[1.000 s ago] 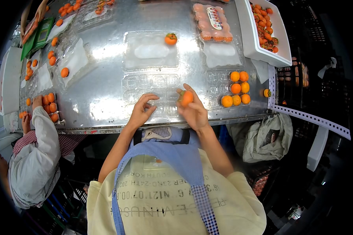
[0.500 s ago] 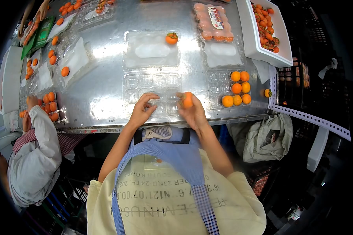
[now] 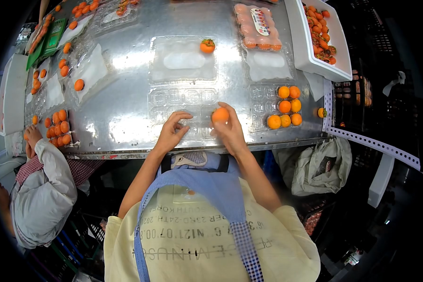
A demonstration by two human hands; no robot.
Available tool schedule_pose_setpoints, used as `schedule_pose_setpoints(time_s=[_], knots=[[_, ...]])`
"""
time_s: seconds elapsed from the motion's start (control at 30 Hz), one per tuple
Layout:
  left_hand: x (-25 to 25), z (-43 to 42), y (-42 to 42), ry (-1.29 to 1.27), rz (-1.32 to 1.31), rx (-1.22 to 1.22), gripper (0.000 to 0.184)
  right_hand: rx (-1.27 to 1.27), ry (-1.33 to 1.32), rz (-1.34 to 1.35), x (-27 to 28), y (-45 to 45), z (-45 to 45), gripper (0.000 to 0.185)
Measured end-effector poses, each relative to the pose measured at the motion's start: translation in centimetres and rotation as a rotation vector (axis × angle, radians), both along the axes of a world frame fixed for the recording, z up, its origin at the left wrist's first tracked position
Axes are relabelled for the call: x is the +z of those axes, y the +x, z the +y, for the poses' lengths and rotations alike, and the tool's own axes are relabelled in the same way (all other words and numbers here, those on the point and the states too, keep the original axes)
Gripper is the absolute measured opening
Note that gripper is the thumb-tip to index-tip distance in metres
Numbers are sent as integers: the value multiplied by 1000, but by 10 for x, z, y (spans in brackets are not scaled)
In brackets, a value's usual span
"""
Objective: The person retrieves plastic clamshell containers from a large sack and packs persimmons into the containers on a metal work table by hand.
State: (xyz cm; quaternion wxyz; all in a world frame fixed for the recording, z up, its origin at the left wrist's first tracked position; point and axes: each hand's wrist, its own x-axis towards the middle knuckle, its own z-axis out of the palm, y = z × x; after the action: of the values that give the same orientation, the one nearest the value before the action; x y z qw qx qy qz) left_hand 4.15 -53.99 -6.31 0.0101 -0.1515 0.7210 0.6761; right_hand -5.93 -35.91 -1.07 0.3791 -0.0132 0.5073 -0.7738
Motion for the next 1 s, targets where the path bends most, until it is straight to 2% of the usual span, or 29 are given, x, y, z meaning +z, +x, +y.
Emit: schedule_pose_setpoints(time_s=[0.17,0.27,0.47,0.67,0.77,0.87,1.0], knots=[[0,0,0,-1,3,4,34,10,17,132,-6,2,-2,60],[0,0,0,2,-2,7,34,31,56,124,-9,2,-1,59],[3,1,-1,12,-1,13,33,-37,185,290,-10,5,-3,52],[2,1,-1,19,-5,16,34,-35,142,126,-14,1,0,49],[3,1,-1,5,2,17,35,6,104,0,-8,-1,4,41],[3,1,-1,13,-4,18,35,-32,-37,-156,2,-1,3,35],[2,1,-1,5,1,22,35,-33,-143,-262,-4,-4,6,35]])
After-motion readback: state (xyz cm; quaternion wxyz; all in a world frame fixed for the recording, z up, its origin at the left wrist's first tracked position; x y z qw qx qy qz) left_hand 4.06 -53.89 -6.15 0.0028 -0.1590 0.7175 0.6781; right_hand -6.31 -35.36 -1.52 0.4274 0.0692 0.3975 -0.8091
